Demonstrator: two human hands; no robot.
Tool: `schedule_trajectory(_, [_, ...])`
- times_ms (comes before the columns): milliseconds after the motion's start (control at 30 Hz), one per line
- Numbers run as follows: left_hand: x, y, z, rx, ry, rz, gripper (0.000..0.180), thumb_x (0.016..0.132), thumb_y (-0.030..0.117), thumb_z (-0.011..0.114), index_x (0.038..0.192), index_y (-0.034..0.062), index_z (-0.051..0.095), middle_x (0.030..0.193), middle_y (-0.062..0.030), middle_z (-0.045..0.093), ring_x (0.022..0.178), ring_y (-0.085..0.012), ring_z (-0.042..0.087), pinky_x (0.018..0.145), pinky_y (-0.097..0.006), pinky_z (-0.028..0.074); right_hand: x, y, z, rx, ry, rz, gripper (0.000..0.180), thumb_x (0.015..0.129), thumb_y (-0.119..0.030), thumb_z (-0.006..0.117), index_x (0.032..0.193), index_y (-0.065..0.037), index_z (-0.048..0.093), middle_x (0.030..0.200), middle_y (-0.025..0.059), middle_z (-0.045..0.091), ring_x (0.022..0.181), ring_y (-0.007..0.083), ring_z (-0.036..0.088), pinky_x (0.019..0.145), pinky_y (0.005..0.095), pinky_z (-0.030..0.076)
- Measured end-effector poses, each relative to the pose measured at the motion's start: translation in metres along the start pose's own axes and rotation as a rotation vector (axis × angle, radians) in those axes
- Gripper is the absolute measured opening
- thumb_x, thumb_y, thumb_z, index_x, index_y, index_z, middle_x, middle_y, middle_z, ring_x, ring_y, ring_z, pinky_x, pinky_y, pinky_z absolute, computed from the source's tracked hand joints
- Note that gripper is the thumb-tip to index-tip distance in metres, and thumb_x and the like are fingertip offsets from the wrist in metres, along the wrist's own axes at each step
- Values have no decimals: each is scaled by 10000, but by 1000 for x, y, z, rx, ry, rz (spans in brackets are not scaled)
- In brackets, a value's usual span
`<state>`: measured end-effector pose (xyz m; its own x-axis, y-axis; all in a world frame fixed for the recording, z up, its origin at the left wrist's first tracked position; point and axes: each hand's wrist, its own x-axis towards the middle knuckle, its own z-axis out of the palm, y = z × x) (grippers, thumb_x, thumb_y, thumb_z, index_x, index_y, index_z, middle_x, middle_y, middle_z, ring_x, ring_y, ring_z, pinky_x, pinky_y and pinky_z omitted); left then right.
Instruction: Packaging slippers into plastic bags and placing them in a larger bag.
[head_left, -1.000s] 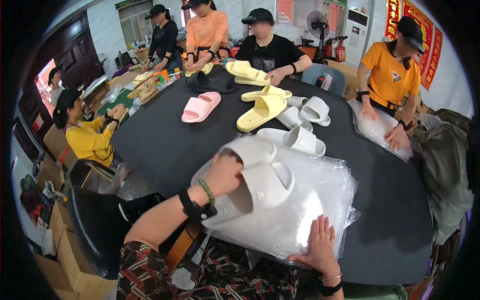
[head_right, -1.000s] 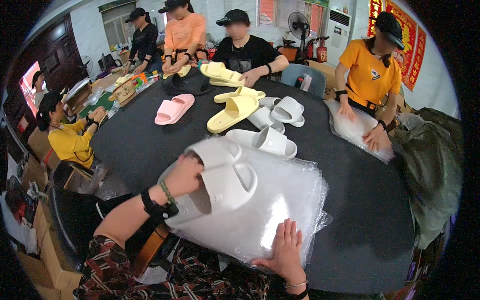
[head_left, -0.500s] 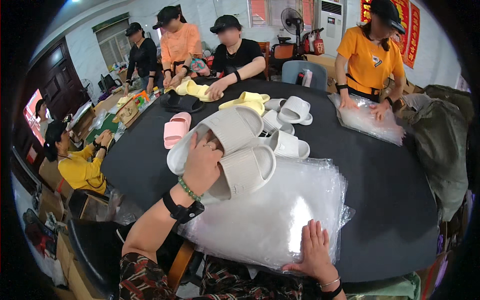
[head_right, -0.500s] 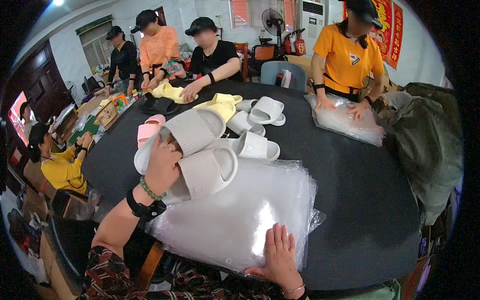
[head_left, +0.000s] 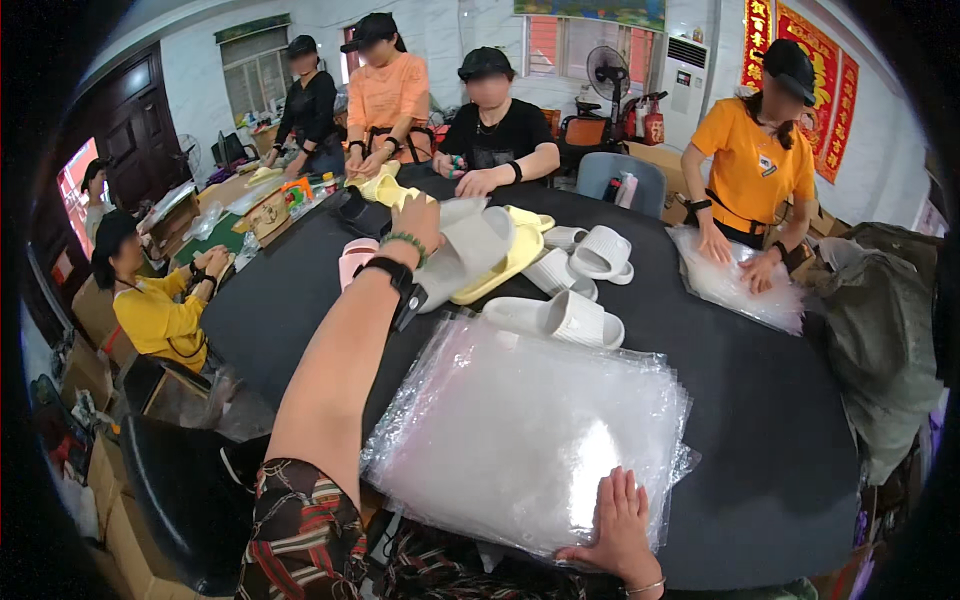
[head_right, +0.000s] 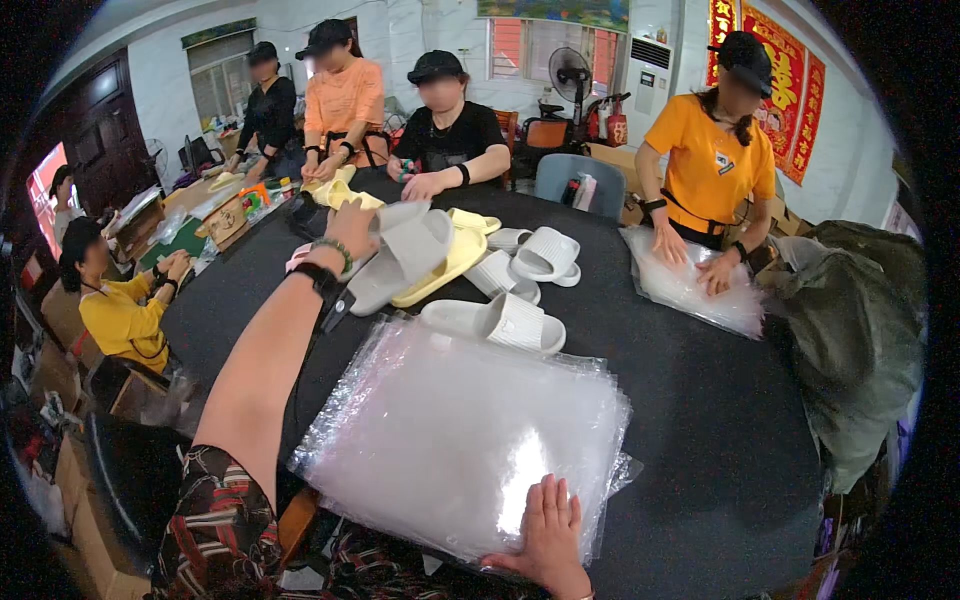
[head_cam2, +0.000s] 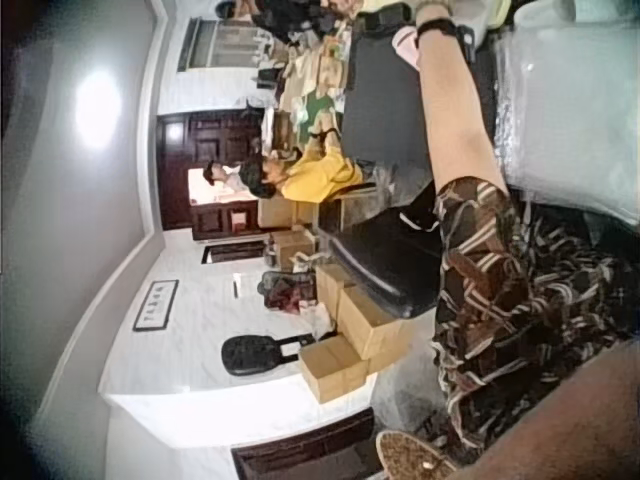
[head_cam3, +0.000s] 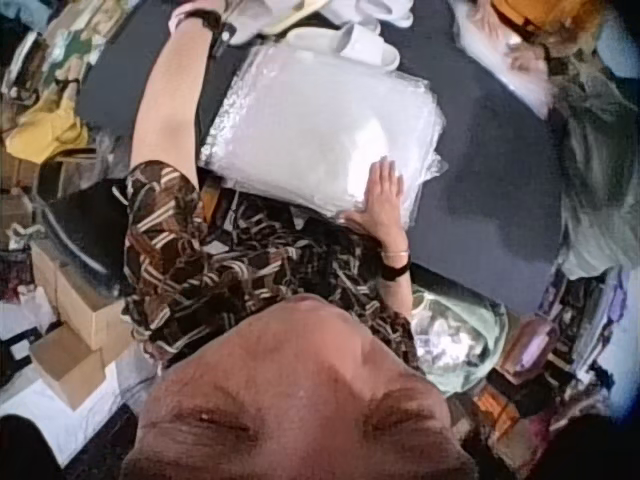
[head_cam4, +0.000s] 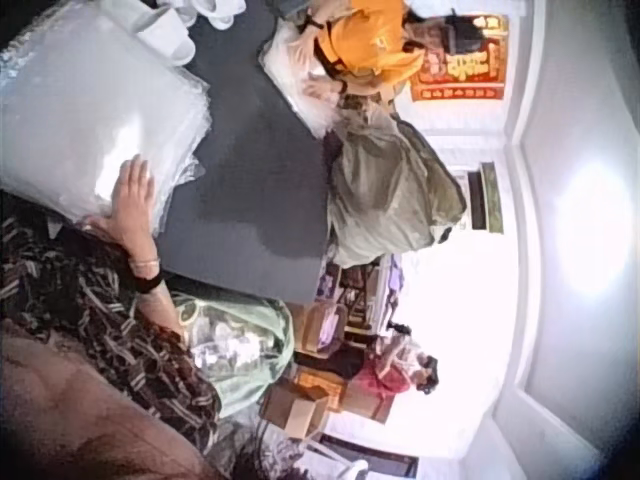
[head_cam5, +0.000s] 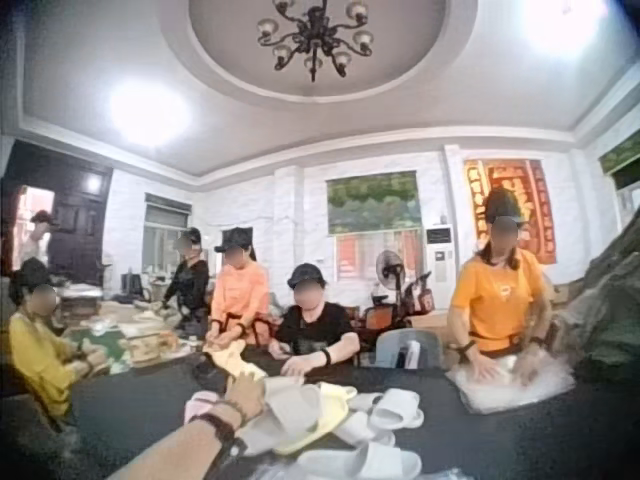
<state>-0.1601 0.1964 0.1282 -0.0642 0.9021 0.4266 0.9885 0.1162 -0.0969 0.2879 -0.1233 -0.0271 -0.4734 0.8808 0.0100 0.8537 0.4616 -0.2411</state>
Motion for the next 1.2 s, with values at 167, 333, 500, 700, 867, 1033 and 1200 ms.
schedule_trajectory(167, [-96, 38, -6, -186, 8, 138, 557, 841, 263, 716, 1347, 97, 552, 1476, -187, 415, 1399, -384, 335, 1098, -657, 265, -3, 1, 2, -15, 27, -18, 1426, 545, -859, 678, 1465, 133, 227, 1547, 354, 188, 1471, 504, 101, 1168, 601, 68])
schedule_trajectory(333, [-242, 112, -62, -429, 29, 465, 568, 902, 383, 636, 1376, 89, 528, 1498, -182, 399, 1441, -402, 271, 1129, -665, 163, -4, 3, -4, -13, 14, 17, 1389, 565, -837, 684, 1463, 124, 239, 1551, 340, 197, 1473, 484, 123, 1170, 592, 101])
schedule_trajectory(500, [-339, 146, -70, -539, -204, 507, 668, 916, 537, 572, 1422, 108, 494, 1522, -174, 376, 1458, -396, 248, 1127, -685, 115, 3, -6, -12, 52, 24, 36, 1335, 584, -789, 709, 1461, 112, 261, 1558, 324, 200, 1481, 457, 136, 1175, 585, 110])
schedule_trajectory(700, [-368, 160, -21, -485, -247, 558, 770, 905, 639, 508, 1453, 100, 452, 1548, -177, 342, 1453, -407, 255, 1113, -707, 123, -3, -5, -19, 97, 14, 24, 1306, 599, -691, 785, 1506, 55, 212, 1574, 301, 181, 1486, 454, 113, 1189, 571, 113])
schedule_trajectory(867, [-364, 173, 2, -432, -348, 591, 805, 928, 671, 424, 1479, 84, 405, 1558, -175, 329, 1458, -417, 240, 1136, -682, 96, -46, 25, -41, 297, 422, 4, 849, 831, -319, 765, 1512, -62, 329, 1608, 181, 213, 1497, 382, 168, 1172, 528, 229])
schedule_trajectory(1033, [-376, 164, -1, -281, -270, 608, 746, 962, 615, 431, 1515, 118, 368, 1591, -142, 292, 1480, -388, 210, 1148, -649, 92, -151, 83, -61, 115, 1001, 395, 423, 851, -81, 689, 1260, -74, 580, 1401, 172, 517, 1309, 360, 486, 1078, 433, 409])
schedule_trajectory(1200, [-370, 170, -3, -226, -228, 607, 711, 986, 591, 402, 1544, 158, 320, 1604, -117, 284, 1476, -365, 240, 1146, -617, 147, -345, 152, -4, -179, 1262, 1072, 266, 872, -60, 628, 1136, -31, 640, 1272, 193, 610, 1199, 363, 567, 1027, 414, 440])
